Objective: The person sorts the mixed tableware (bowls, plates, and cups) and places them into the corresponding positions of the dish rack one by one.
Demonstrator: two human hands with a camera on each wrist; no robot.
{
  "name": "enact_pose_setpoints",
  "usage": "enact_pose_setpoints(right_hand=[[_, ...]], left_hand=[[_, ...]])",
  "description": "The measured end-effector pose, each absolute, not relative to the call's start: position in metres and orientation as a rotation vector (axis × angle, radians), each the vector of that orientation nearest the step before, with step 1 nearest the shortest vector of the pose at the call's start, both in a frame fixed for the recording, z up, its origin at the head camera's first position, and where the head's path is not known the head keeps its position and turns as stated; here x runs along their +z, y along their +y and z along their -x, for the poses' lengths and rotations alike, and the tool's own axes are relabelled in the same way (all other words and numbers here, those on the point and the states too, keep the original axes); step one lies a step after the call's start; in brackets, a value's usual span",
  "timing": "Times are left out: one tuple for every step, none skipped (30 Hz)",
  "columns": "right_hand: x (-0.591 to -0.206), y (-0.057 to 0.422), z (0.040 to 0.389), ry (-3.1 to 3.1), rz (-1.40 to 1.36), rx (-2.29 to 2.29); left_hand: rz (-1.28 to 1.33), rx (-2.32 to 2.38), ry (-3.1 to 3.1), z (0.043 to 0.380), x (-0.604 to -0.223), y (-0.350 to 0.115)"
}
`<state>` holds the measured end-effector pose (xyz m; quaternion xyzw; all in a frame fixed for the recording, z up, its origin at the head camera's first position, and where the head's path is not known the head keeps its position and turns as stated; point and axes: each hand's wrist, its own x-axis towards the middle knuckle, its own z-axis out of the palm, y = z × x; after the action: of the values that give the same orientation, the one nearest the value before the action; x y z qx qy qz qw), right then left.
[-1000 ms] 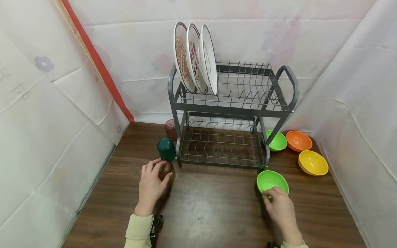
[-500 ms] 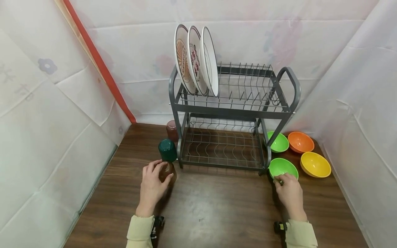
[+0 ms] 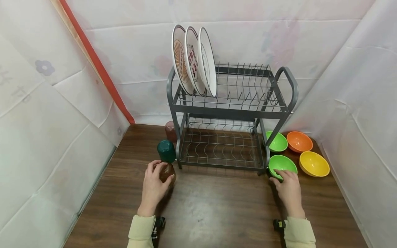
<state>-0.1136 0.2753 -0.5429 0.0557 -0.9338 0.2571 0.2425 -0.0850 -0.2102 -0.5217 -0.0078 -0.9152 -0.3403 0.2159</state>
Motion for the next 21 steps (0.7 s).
enact_pose_setpoints(right_hand=[[-0.543,0.274,0.112,-2.538,-0.146,0.709],[-0.543,0.273,0.111,-2.519,-0.141,0.719],[-0.543,0.271,0.11,-2.498,-0.136,0.724],[-0.543,0.27,0.108,-2.474,-0.136,0.734],[-0.542,0.267,0.106,-2.448,-0.139,0.743],[-0.541,0.264,0.104,-2.421,-0.143,0.754],[-0.54,0.261,0.102,-2.399,-0.153,0.763],[-0.54,0.258,0.1,-2.377,-0.163,0.774],[-0.54,0.254,0.099,-2.359,-0.174,0.785],[-0.539,0.25,0.097,-2.342,-0.19,0.797],[-0.539,0.245,0.095,-2.326,-0.206,0.808],[-0.538,0.241,0.094,-2.314,-0.223,0.82],[-0.538,0.236,0.092,-2.307,-0.243,0.824],[-0.538,0.231,0.091,-2.299,-0.263,0.826],[-0.538,0.226,0.089,-2.294,-0.286,0.833],[-0.538,0.22,0.088,-2.291,-0.313,0.842],[-0.538,0.214,0.086,-2.292,-0.339,0.852],[-0.537,0.207,0.084,-2.299,-0.367,0.869],[-0.537,0.2,0.083,-2.306,-0.4,0.883],[-0.536,0.193,0.081,-2.318,-0.43,0.911],[-0.535,0.186,0.08,-2.328,-0.463,0.941]], left_hand=[[0.022,-0.94,-2.535,0.085,-0.522,-0.21],[0.024,-0.937,-2.533,0.085,-0.522,-0.209],[0.023,-0.934,-2.532,0.085,-0.522,-0.209],[0.02,-0.93,-2.536,0.085,-0.522,-0.209],[0.016,-0.929,-2.541,0.085,-0.522,-0.208],[0.012,-0.932,-2.547,0.084,-0.522,-0.208],[0.008,-0.934,-2.551,0.083,-0.522,-0.208],[0.007,-0.937,-2.555,0.082,-0.521,-0.207],[0.008,-0.94,-2.559,0.081,-0.521,-0.206],[0.015,-0.946,-2.56,0.08,-0.52,-0.205],[0.029,-0.954,-2.554,0.08,-0.519,-0.204],[0.043,-0.963,-2.546,0.079,-0.519,-0.202],[0.061,-0.972,-2.536,0.078,-0.518,-0.2],[0.079,-0.982,-2.527,0.078,-0.516,-0.198],[0.098,-1.0,-2.517,0.077,-0.515,-0.195],[0.118,-1.017,-2.505,0.077,-0.515,-0.193],[0.132,-1.039,-2.498,0.077,-0.514,-0.19],[0.143,-1.067,-2.494,0.076,-0.513,-0.187],[0.157,-1.1,-2.492,0.075,-0.512,-0.183],[0.173,-1.14,-2.491,0.075,-0.511,-0.179],[0.193,-1.18,-2.49,0.074,-0.511,-0.175]])
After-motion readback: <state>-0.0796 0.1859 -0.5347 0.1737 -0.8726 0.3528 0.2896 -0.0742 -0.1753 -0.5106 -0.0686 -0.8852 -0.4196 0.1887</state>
